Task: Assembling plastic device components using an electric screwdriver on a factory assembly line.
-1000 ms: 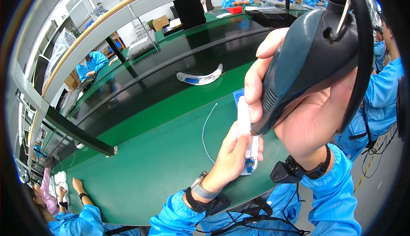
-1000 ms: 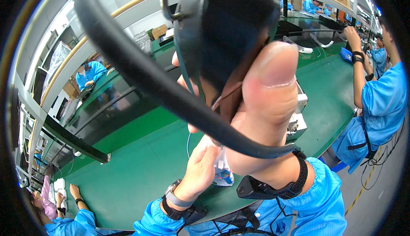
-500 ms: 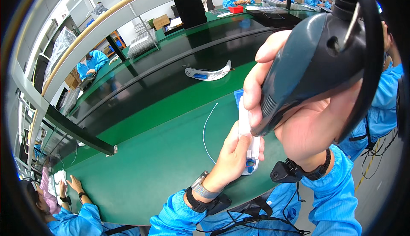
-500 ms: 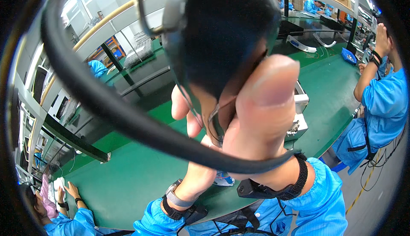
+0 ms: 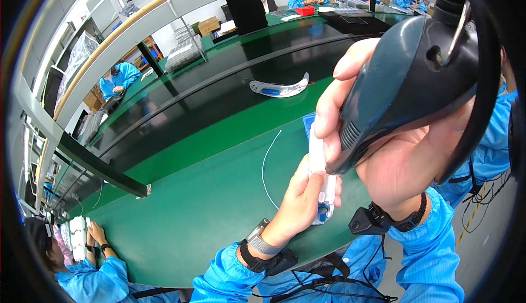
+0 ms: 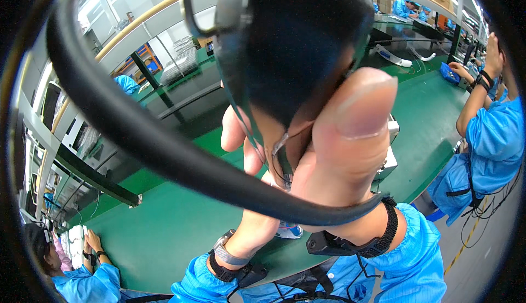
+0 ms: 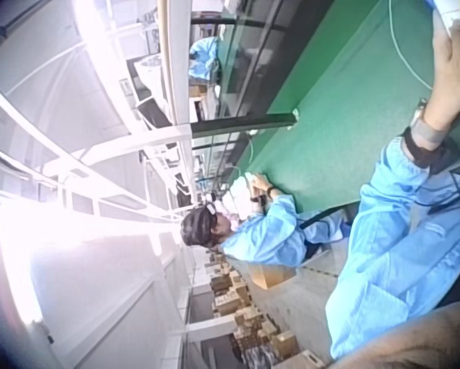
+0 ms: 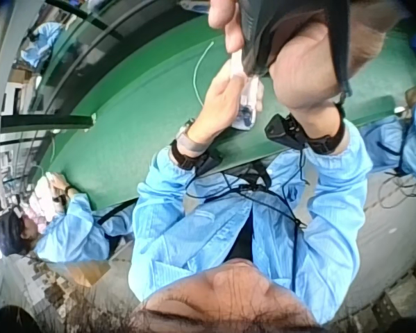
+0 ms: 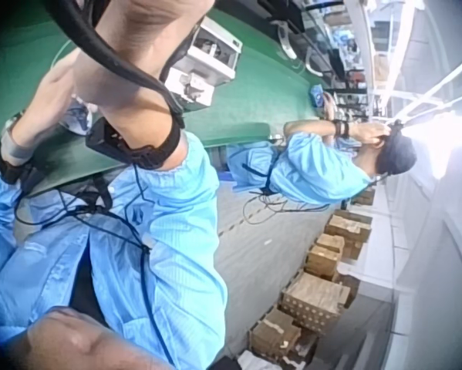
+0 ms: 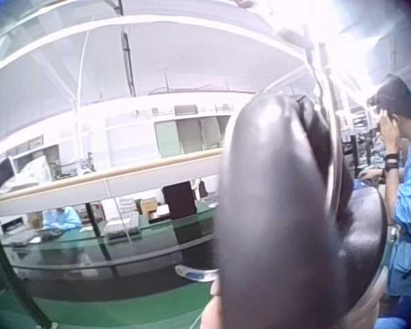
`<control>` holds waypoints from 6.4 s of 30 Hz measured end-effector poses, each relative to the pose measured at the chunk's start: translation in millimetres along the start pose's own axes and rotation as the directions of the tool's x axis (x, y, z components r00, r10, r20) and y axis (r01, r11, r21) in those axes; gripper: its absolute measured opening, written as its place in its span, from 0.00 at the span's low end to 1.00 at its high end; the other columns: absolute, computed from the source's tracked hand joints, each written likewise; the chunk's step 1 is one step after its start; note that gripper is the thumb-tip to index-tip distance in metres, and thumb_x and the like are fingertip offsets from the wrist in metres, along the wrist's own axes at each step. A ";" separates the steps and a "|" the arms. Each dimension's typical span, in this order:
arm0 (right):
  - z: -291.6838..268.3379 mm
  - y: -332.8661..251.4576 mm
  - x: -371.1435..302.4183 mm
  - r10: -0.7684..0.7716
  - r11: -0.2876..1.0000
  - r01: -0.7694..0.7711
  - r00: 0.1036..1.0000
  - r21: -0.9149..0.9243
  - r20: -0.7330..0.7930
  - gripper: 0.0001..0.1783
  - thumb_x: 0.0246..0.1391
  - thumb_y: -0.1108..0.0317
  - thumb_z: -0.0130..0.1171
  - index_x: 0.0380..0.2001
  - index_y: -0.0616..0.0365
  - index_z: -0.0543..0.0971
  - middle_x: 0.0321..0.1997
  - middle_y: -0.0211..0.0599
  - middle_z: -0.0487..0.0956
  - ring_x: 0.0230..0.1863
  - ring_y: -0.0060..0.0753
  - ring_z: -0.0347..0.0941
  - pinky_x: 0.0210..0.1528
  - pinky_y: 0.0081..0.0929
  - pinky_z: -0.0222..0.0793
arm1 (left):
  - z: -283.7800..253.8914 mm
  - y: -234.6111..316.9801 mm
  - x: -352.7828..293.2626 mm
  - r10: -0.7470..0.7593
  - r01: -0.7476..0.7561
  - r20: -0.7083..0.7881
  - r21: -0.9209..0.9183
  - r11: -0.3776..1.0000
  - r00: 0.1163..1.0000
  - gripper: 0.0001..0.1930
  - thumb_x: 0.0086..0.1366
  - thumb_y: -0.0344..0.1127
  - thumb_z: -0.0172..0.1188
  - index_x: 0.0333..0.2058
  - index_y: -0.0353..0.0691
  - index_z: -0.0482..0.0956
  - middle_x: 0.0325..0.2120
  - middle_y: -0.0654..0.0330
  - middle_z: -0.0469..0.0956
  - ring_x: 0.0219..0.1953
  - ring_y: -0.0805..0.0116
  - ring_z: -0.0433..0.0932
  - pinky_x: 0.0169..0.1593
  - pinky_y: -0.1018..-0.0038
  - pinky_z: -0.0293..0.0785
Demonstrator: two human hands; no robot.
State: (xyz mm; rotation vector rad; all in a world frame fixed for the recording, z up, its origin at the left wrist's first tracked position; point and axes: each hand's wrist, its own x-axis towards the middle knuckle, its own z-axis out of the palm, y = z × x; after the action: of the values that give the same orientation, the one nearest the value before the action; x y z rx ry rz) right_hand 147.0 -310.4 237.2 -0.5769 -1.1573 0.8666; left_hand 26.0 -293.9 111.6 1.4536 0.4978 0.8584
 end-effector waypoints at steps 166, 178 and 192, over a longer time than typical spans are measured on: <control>-120.8 164.8 -26.6 0.393 0.016 0.007 0.919 -1.000 0.013 0.07 0.35 0.75 0.68 0.24 0.57 0.83 0.29 0.42 0.81 0.34 0.46 0.77 0.40 0.39 0.73 | -437.1 -79.0 34.7 0.392 0.733 -0.624 0.516 -0.444 0.676 0.18 0.65 0.42 0.47 0.48 0.47 0.81 0.60 0.43 0.65 0.67 0.43 0.56 0.63 0.48 0.53; -158.8 185.7 -28.7 -0.192 0.207 0.328 0.937 -0.922 0.291 0.04 0.42 0.82 0.60 0.21 0.62 0.78 0.26 0.43 0.77 0.30 0.46 0.75 0.33 0.35 0.71 | -348.4 6.3 -17.8 0.426 0.271 -0.498 0.829 0.490 0.755 0.11 0.59 0.31 0.61 0.40 0.35 0.73 0.26 0.50 0.80 0.35 0.57 0.82 0.39 0.65 0.76; -122.8 134.4 -58.7 -0.070 0.637 -0.051 0.990 -0.769 -0.123 0.02 0.51 0.78 0.62 0.29 0.65 0.82 0.27 0.36 0.80 0.28 0.25 0.78 0.32 0.20 0.73 | -66.3 26.7 -21.9 -0.093 0.058 -0.204 -0.170 0.984 0.974 0.18 0.74 0.43 0.44 0.53 0.35 0.65 0.30 0.54 0.78 0.29 0.65 0.80 0.35 0.70 0.79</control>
State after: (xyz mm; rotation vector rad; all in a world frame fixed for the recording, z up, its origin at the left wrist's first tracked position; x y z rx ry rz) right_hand 216.2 -279.3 61.6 -1.3211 -1.3805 0.2534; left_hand -43.2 -270.0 126.9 1.1924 0.6237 0.9752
